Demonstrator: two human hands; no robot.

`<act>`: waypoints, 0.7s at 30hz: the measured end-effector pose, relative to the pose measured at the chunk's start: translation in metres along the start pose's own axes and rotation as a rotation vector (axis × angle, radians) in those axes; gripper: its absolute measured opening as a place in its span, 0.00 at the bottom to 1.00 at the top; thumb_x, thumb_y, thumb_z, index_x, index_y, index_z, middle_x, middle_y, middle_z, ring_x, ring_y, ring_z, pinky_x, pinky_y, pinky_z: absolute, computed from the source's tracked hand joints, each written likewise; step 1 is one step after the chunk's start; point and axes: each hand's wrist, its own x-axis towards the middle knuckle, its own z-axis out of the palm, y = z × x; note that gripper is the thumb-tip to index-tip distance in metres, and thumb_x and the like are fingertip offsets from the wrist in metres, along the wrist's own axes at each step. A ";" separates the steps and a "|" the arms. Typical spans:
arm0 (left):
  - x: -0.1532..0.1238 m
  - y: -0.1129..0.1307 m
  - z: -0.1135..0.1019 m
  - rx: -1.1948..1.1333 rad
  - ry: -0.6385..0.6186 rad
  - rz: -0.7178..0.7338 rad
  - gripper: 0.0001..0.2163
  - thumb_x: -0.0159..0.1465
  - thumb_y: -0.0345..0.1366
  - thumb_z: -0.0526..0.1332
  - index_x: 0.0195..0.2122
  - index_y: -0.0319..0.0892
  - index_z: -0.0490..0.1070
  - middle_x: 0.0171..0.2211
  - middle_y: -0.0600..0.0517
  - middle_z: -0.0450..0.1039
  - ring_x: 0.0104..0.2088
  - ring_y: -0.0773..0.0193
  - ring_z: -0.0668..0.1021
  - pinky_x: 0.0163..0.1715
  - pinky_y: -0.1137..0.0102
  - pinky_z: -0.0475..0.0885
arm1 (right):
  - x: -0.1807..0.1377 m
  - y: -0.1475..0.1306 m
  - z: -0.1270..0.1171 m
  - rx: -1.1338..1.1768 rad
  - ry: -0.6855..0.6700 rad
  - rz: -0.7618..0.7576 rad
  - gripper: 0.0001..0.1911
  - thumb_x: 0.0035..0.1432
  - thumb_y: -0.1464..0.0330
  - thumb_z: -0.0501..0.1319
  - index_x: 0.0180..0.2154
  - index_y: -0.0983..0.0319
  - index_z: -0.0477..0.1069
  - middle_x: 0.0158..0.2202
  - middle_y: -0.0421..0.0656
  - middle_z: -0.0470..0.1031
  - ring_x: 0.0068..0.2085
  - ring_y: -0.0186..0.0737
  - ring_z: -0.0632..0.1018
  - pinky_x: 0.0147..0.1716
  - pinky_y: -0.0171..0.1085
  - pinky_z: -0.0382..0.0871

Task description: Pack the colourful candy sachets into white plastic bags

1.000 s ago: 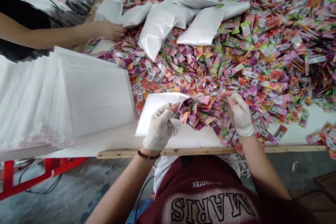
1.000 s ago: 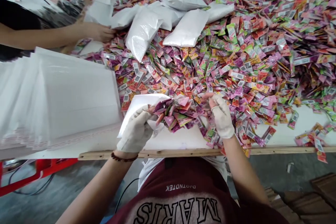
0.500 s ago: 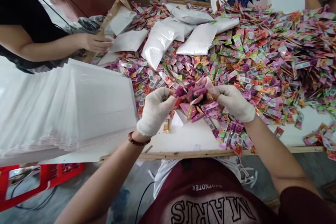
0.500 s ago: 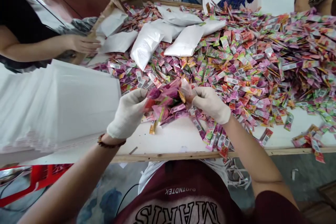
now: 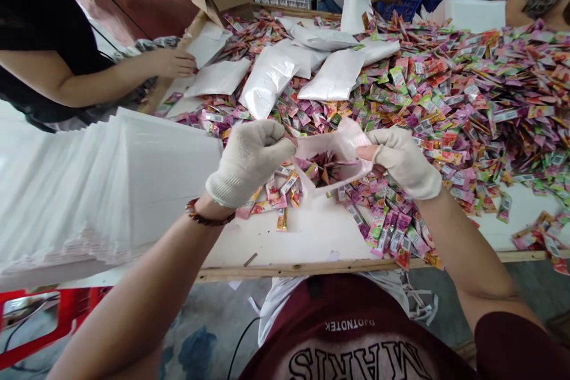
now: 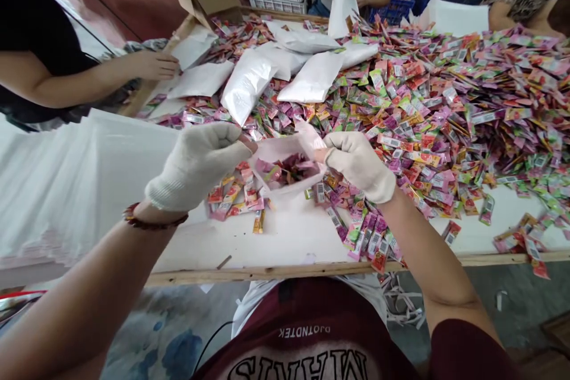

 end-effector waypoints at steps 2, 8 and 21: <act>0.001 0.011 -0.004 0.099 0.060 0.100 0.05 0.55 0.30 0.63 0.22 0.40 0.72 0.18 0.57 0.61 0.22 0.70 0.61 0.24 0.73 0.56 | -0.008 0.004 0.003 -0.012 0.028 -0.017 0.18 0.59 0.59 0.65 0.22 0.61 0.65 0.17 0.35 0.61 0.19 0.28 0.63 0.18 0.32 0.56; -0.019 -0.003 0.027 0.344 0.030 0.211 0.05 0.55 0.29 0.62 0.23 0.41 0.70 0.19 0.56 0.63 0.22 0.69 0.63 0.26 0.70 0.55 | -0.055 0.030 0.017 -0.342 0.406 -0.170 0.13 0.62 0.63 0.63 0.48 0.57 0.71 0.34 0.41 0.73 0.32 0.38 0.73 0.31 0.37 0.69; -0.111 -0.085 0.142 0.601 -0.370 0.235 0.08 0.65 0.34 0.56 0.32 0.42 0.74 0.29 0.46 0.77 0.30 0.55 0.79 0.30 0.65 0.64 | -0.074 0.179 0.096 -0.257 0.000 0.261 0.14 0.66 0.70 0.57 0.51 0.63 0.73 0.53 0.51 0.74 0.52 0.48 0.75 0.52 0.48 0.72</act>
